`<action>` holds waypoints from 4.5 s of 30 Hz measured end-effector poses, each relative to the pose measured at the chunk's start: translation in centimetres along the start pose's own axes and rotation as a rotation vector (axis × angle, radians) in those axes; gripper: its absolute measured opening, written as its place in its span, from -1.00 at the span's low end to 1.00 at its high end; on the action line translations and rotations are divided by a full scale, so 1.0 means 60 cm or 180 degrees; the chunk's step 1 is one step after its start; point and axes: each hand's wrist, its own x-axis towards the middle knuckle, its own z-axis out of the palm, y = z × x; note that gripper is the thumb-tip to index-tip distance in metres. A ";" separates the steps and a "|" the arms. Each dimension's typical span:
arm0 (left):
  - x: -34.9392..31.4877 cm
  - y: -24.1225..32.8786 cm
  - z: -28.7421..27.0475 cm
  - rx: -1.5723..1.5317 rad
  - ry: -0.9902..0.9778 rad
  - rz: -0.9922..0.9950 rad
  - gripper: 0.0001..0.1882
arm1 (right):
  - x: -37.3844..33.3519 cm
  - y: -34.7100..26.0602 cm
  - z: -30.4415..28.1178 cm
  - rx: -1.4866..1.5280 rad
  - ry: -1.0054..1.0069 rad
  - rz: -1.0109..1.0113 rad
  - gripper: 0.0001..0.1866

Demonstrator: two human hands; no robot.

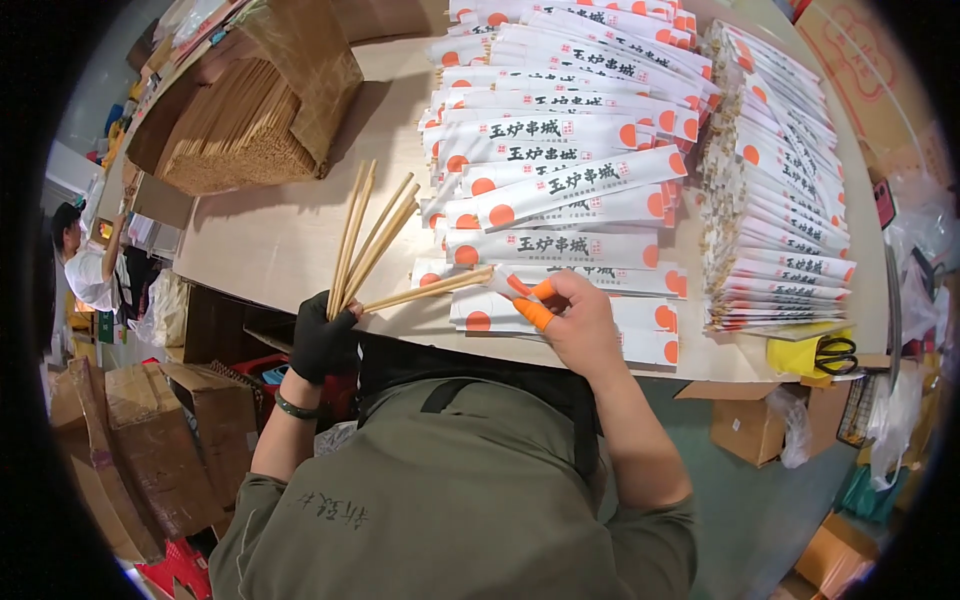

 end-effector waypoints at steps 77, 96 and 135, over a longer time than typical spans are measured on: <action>0.041 -0.001 0.069 -0.0958 -0.0134 -0.0155 -0.83 | -0.026 0.064 0.039 -0.2797 0.0048 -0.2820 -0.72; 0.039 -0.008 -0.005 -0.0845 -0.0566 -0.0012 -0.94 | 0.006 -0.017 -0.005 -0.0210 0.0111 -0.0310 -0.88; 0.069 0.006 0.089 -0.0812 0.0042 0.0257 -0.69 | -0.026 0.051 0.048 -0.3172 -0.0363 -0.2866 -0.78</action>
